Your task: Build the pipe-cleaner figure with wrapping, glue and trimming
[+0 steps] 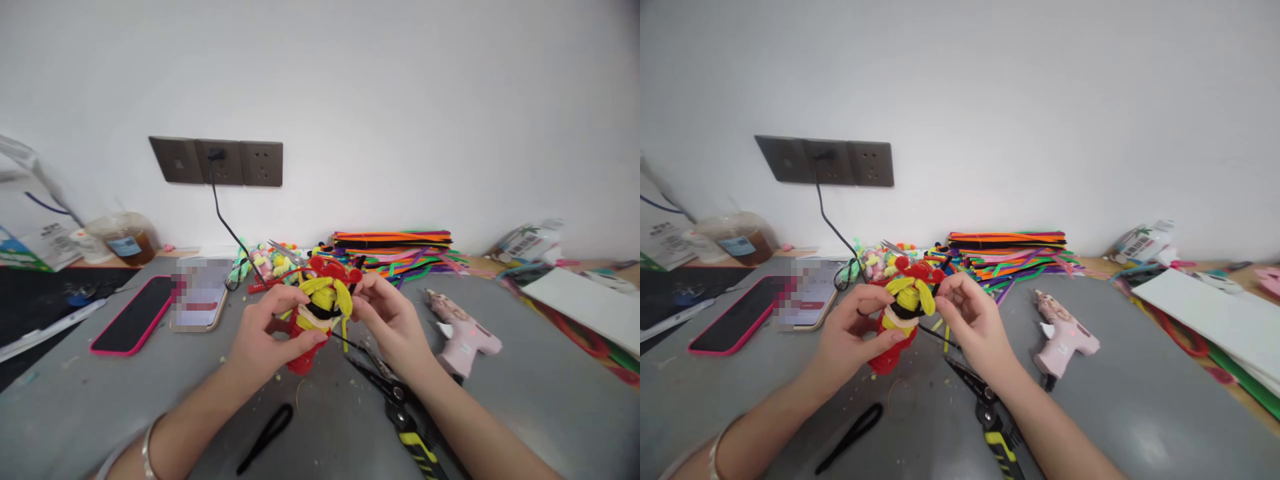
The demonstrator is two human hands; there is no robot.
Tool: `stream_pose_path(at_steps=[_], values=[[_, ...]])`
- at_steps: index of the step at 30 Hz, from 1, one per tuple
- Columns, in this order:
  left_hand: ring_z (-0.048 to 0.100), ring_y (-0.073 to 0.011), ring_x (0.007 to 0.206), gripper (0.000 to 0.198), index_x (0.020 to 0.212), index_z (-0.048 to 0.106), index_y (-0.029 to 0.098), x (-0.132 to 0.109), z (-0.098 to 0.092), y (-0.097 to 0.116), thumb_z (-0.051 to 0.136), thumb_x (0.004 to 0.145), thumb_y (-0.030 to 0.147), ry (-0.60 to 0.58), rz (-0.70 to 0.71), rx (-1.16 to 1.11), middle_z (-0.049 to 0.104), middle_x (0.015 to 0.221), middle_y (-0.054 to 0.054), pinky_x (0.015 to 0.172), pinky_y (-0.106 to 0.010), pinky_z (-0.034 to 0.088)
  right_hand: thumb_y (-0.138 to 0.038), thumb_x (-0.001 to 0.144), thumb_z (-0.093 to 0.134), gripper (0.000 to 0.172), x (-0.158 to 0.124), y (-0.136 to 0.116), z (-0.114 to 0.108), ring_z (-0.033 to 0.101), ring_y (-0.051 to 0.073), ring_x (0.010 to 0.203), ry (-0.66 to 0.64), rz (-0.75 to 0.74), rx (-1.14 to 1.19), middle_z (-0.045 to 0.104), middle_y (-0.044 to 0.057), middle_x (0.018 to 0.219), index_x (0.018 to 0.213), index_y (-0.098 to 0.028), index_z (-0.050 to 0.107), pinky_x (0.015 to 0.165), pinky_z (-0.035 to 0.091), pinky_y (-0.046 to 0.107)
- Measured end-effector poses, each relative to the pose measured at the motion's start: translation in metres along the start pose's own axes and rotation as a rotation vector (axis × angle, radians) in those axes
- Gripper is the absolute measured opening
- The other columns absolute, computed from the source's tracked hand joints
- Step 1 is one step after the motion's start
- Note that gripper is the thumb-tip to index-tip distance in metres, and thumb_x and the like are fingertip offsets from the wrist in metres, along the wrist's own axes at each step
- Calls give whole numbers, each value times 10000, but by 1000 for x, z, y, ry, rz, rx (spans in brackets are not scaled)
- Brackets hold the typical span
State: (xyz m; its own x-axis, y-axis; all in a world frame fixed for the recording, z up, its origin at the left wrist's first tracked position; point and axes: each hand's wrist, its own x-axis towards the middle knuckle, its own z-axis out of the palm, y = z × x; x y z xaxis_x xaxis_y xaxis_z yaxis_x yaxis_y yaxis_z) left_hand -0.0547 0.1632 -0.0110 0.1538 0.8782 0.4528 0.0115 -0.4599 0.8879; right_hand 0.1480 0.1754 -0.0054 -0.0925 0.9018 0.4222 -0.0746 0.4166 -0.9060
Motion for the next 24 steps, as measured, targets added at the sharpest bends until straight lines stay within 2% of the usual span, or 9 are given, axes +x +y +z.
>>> stream_pose_path(at_steps=[3,5,9,12,15,18,21,24], values=[[754,-138,670,297,967,658,230,1,-1,0,871,779,314,27,97,169,803,819,-2,580,-183,602,-533,919,722,305,1,-2,1,496,125,611,36,2,-10,554,-29,721,896,-240,640,544,423,230],[743,-131,654,276,994,666,238,1,-3,-3,852,805,314,45,235,324,795,818,4,606,-196,611,-536,919,719,304,1,-3,1,500,137,611,46,-6,-11,554,-28,702,915,-242,642,542,427,242],[782,-179,848,242,1064,658,245,4,-10,-9,798,869,278,8,645,575,814,939,-37,827,-298,659,-518,927,718,273,-1,0,-1,499,141,614,74,-11,21,555,-34,716,936,-259,633,562,427,251],[778,-191,933,245,1086,647,234,6,-15,-7,779,881,220,-52,815,709,816,1078,-87,888,-340,663,-536,953,670,276,-3,1,-3,533,153,658,122,-5,48,597,-8,802,919,-262,654,619,456,276],[773,-210,979,199,1001,655,236,5,-18,2,783,857,188,-104,897,776,789,1211,-131,813,-332,685,-594,960,610,355,-4,-1,-1,541,177,667,150,0,110,628,18,791,891,-256,694,623,459,302],[778,-227,989,202,839,644,255,0,-15,10,750,806,87,-141,992,779,790,1220,-109,768,-337,699,-659,930,601,424,-3,-3,0,515,186,613,156,-4,165,602,15,692,839,-257,703,573,427,313],[778,-268,1032,238,792,642,243,-11,-10,12,713,751,20,-163,944,778,788,1224,-133,805,-362,705,-708,879,634,447,2,-3,-1,494,191,568,174,-12,196,590,11,652,802,-275,713,547,411,328],[783,-259,1019,278,786,657,249,-17,-7,13,649,746,-26,-174,871,762,793,1229,-77,814,-386,712,-766,810,660,475,6,-3,-4,465,197,501,140,-1,181,565,7,591,749,-296,693,503,402,347]])
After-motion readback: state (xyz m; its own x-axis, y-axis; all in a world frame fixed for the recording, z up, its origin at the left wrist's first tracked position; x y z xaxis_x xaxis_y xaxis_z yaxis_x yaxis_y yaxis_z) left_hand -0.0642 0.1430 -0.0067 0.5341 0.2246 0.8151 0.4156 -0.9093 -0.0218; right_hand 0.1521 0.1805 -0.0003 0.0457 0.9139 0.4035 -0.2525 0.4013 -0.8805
